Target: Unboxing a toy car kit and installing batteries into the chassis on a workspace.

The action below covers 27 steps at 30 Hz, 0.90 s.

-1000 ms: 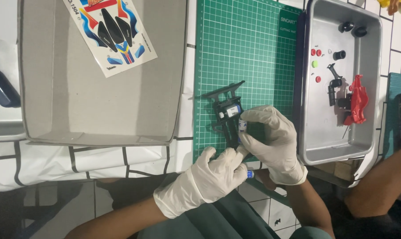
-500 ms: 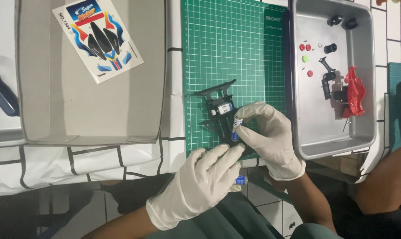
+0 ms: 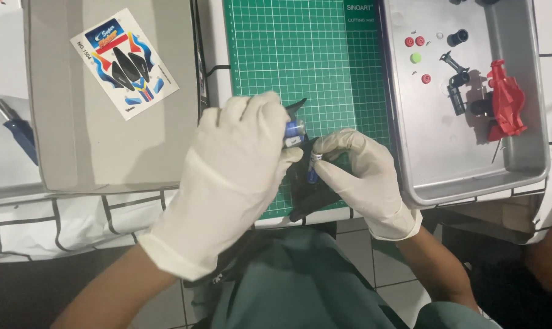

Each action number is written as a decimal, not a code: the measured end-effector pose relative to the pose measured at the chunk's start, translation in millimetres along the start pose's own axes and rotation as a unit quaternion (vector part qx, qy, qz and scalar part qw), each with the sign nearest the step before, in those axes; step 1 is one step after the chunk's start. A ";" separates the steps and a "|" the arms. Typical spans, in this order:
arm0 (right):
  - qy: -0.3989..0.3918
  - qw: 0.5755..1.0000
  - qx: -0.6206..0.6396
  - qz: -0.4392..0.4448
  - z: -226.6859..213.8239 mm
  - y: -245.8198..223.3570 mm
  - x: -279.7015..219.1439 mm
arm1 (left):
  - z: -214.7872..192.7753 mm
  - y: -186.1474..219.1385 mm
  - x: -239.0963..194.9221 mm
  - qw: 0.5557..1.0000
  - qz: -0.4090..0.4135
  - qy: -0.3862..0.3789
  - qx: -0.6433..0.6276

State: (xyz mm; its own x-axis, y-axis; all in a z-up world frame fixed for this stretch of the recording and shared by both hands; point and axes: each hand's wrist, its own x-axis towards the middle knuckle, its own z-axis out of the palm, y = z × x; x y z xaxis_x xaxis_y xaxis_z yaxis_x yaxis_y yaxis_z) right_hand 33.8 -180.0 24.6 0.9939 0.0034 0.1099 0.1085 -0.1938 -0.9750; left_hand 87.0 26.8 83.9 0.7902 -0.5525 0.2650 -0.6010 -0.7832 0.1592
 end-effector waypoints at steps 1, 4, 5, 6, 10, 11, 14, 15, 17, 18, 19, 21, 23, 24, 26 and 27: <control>0.000 1.000 -0.012 -0.011 0.2 -0.2 -0.3 | 9.9 -1.3 7.4 0.995 0.035 -0.033 0.087; -0.005 0.999 -0.040 -0.024 -1.3 -0.3 -1.1 | 28.9 -4.8 28.2 0.987 0.066 -0.107 0.101; -0.010 0.998 -0.056 -0.027 -2.2 0.2 -1.1 | 33.6 -6.0 34.9 0.987 0.061 -0.147 0.029; -0.009 0.998 -0.054 -0.027 -2.3 -0.7 -0.2 | 38.7 -6.6 35.9 0.987 0.061 -0.148 0.031; -0.022 0.987 -0.159 -0.027 -5.1 0.7 2.1 | 48.7 -5.3 44.9 0.982 0.066 -0.173 0.034; -0.034 0.986 -0.161 -0.038 -6.0 2.2 2.2 | 48.7 -4.0 47.8 0.976 0.039 -0.213 -0.011; -0.039 0.976 -0.204 -0.064 -7.3 6.9 2.5 | 52.3 -0.4 48.4 0.974 0.034 -0.222 0.001; -0.040 0.976 -0.204 -0.063 -6.3 6.5 3.0 | 51.8 -0.2 47.5 0.974 0.033 -0.223 0.000; -0.035 0.970 -0.219 -0.103 -4.5 5.7 4.2 | 50.8 0.0 45.5 0.978 0.047 -0.202 -0.012; -0.036 0.970 -0.220 -0.102 -6.3 5.7 4.5 | 51.9 0.1 44.8 0.978 0.047 -0.203 -0.014; -0.062 0.964 -0.233 -0.115 -8.0 5.7 4.7 | 53.2 0.2 44.1 0.982 0.048 -0.180 -0.018; -0.090 0.956 -0.248 -0.127 -10.7 7.5 4.2 | 56.9 0.3 42.8 0.986 0.049 -0.158 -0.025; -0.108 0.951 -0.259 -0.131 -12.5 10.8 3.8 | 60.7 -0.2 41.4 0.987 0.029 -0.153 -0.051; -0.110 0.950 -0.260 -0.132 -12.6 11.8 3.9 | 60.7 -1.5 41.4 0.987 0.027 -0.152 -0.052; -0.115 0.946 -0.273 -0.134 -13.0 13.5 3.8 | 60.1 -3.7 41.6 0.985 0.002 -0.153 -0.081; -0.118 0.945 -0.273 -0.133 -12.1 12.1 4.5 | 54.8 -4.1 47.2 0.985 -0.001 -0.153 -0.082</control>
State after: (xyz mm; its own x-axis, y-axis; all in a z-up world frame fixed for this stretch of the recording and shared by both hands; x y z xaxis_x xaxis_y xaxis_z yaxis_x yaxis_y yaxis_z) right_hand 39.3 -194.2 15.7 0.9158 0.3300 0.2289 0.3946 -0.6328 -0.6662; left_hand 133.4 -11.7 43.6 0.7750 -0.6313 -0.0301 -0.5914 -0.7412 0.3176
